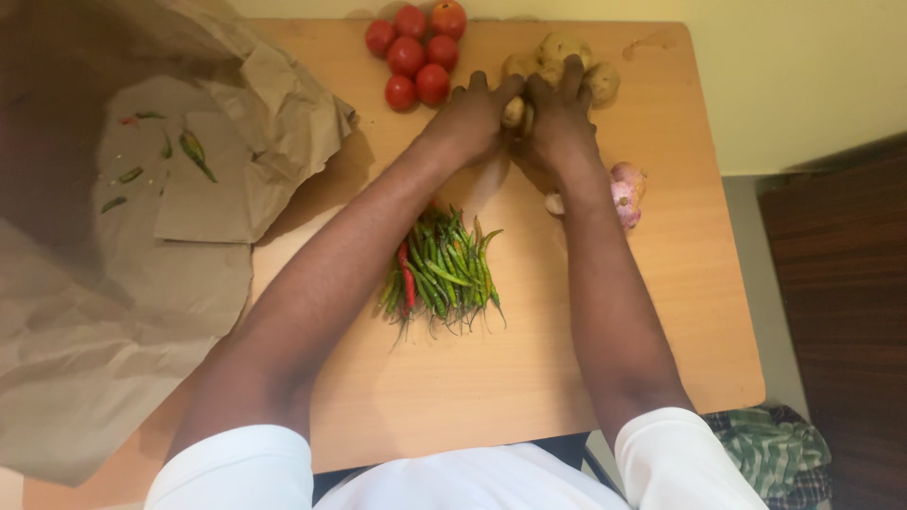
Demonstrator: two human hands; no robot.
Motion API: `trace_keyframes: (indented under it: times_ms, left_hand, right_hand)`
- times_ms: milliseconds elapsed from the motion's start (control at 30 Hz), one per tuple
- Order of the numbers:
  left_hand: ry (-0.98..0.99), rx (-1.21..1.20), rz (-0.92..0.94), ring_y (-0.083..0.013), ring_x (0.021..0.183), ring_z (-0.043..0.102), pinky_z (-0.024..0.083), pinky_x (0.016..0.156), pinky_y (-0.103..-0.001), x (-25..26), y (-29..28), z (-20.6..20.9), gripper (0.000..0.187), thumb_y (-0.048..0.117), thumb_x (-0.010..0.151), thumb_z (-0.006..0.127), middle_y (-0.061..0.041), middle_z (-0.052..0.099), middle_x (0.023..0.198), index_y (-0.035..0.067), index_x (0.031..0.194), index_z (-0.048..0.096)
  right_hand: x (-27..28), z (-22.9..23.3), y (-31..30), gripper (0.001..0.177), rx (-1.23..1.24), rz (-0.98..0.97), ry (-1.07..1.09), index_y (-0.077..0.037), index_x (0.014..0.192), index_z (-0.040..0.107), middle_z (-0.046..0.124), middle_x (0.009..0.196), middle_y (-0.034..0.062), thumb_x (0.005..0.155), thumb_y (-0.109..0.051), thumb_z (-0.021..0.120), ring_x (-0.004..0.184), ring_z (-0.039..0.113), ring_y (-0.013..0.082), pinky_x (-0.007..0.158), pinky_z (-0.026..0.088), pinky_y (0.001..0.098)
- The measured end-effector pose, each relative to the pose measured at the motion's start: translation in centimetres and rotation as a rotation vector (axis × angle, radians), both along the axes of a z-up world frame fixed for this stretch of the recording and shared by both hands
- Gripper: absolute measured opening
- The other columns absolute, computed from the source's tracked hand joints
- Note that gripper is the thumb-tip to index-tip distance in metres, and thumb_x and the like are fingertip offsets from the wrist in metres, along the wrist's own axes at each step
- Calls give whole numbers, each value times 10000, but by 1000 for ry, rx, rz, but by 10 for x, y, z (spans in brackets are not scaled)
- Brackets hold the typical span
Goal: The person picks up green and red chilies, tomatoes, onions, and potatoes by hand from a table and places them one by one into a brown paper bag.
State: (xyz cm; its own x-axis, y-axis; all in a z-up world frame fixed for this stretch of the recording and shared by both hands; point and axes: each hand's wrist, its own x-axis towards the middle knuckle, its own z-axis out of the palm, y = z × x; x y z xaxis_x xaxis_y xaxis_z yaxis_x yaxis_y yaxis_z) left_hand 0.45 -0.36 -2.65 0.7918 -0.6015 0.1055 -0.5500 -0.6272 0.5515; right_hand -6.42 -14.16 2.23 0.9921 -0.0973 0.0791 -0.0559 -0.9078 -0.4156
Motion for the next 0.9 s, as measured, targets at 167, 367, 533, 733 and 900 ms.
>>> trace_keyframes:
  times_ms: [167, 367, 533, 733, 900]
  left_hand:
    - [-81, -255, 1, -500, 1101, 587, 508, 929, -524, -15, 27, 32, 600, 157, 908, 723, -303, 518, 1224, 165, 1442, 449]
    - [-265, -498, 118, -389, 1137, 654, 530, 993, -455, -41, 132, 82, 485, 160, 944, 743, -206, 652, 1239, 63, 1364, 521]
    - [225, -27, 716, -354, 988, 735, 553, 897, -458, -68, 244, 102, 280, 227, 971, 621, -230, 730, 1067, 13, 1145, 670]
    - [-170, 10, 954, -461, 1072, 628, 513, 892, -514, -54, 326, 36, 405, 102, 883, 748, -296, 653, 1159, 69, 1272, 641]
    - [-133, 42, 1075, -514, 1081, 607, 498, 898, -556, -42, 345, 19, 550, 67, 857, 743, -324, 637, 1152, 72, 1368, 540]
  right_hand:
    - [-12, 5, -4, 648, 9, 18, -5, -172, 1295, 582, 241, 1553, 261, 721, -226, 878, 1389, 310, 557, 992, 479, 631]
    - [-8, 25, -6, 709, -20, 28, 54, -171, 1329, 576, 266, 1542, 265, 697, -263, 886, 1367, 359, 536, 991, 486, 606]
    - [-16, 25, -5, 762, -47, 35, 90, -171, 1357, 572, 287, 1532, 269, 677, -294, 893, 1349, 400, 518, 991, 492, 585]
    - [-28, 21, 5, 826, -64, 57, 122, -170, 1390, 566, 313, 1521, 273, 654, -331, 902, 1328, 449, 496, 991, 500, 560]
    - [-35, 25, 9, 880, -80, 60, 137, -170, 1418, 561, 334, 1511, 277, 634, -362, 909, 1310, 490, 478, 991, 506, 539]
